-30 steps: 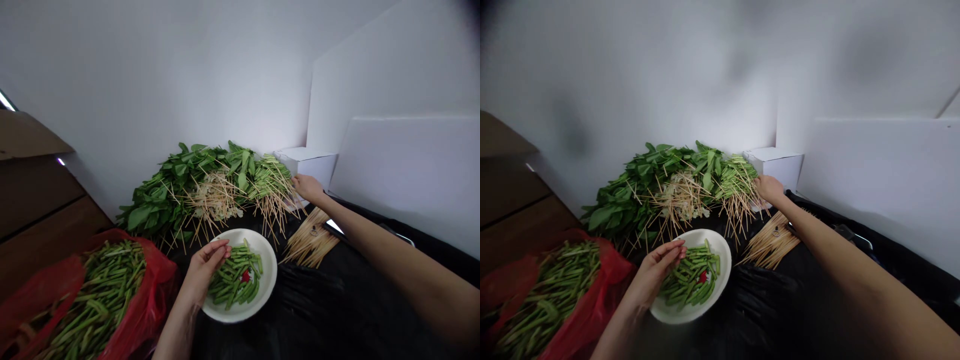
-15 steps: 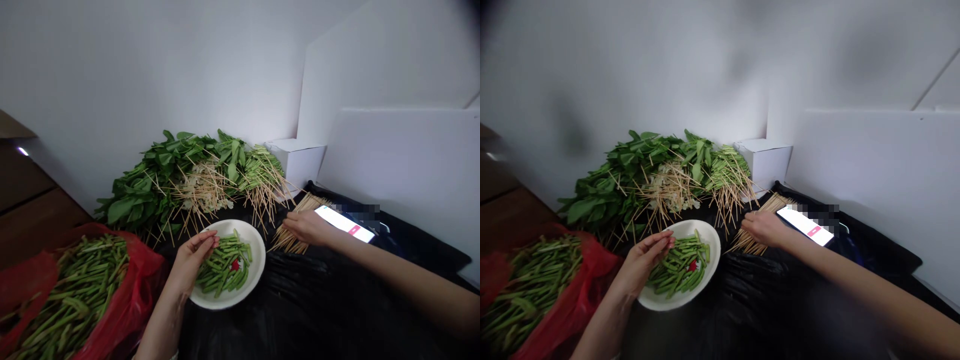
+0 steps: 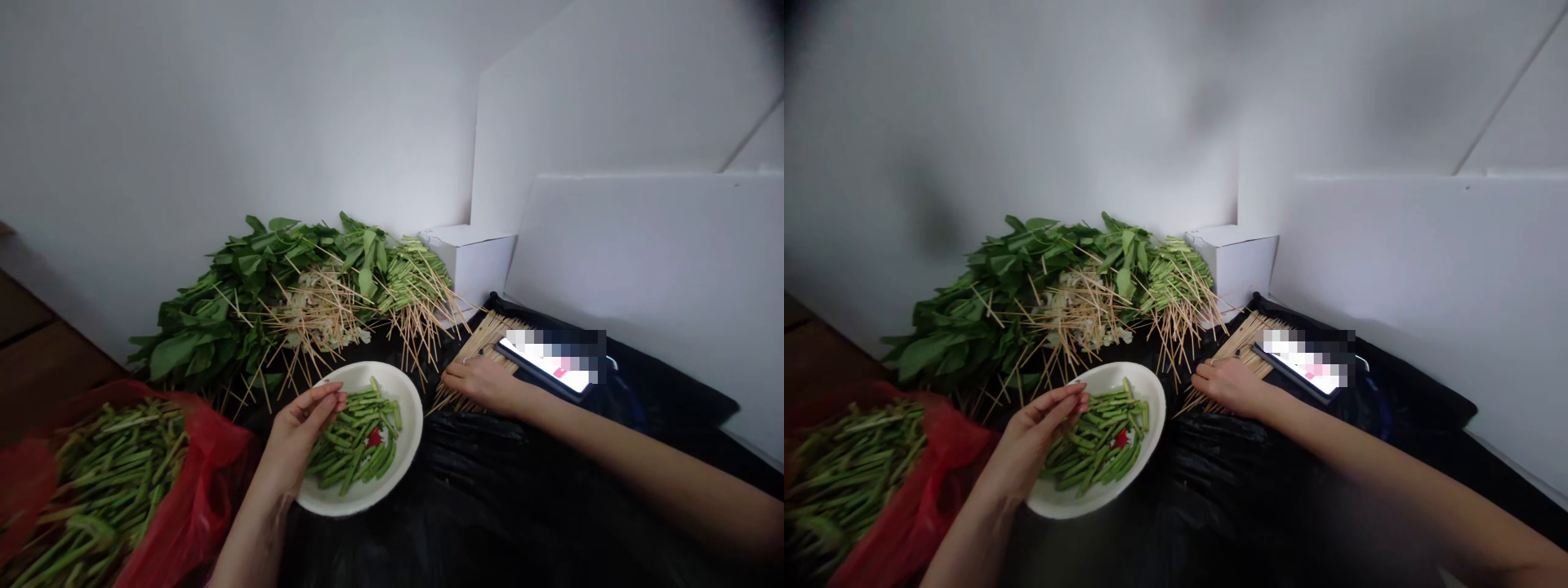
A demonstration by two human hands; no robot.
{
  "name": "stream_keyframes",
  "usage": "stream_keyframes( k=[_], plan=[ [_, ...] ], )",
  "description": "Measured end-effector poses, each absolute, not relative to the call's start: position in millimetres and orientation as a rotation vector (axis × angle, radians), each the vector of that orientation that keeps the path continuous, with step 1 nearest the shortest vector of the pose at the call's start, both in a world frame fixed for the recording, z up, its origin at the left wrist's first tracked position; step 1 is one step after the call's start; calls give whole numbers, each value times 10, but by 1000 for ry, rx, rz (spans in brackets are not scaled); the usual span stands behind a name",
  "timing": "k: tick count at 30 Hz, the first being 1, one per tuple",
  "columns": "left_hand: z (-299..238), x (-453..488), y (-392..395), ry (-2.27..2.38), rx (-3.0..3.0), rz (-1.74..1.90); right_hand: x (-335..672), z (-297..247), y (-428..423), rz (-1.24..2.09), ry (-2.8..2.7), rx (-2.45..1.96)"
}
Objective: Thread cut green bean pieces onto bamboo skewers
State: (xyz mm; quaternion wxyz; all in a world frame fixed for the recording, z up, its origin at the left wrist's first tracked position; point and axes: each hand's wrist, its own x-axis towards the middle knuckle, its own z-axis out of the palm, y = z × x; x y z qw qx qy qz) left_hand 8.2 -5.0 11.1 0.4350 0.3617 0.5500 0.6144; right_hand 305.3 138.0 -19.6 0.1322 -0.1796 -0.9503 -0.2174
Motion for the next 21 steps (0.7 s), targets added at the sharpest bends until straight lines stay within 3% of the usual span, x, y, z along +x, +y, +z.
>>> stream_keyframes(
  k=[11, 16, 21],
  plan=[
    [164, 94, -70, 1495, 1016, 1470, 2351, 410, 659, -596, -2184, -17],
    [201, 49, -104, 1632, 1171, 1462, 1975, 327, 884, -595, -2217, -117],
    [125, -13, -124, 1877, 1564, 1200, 1897, 108, 1028, -437, -2397, -212]
  ],
)
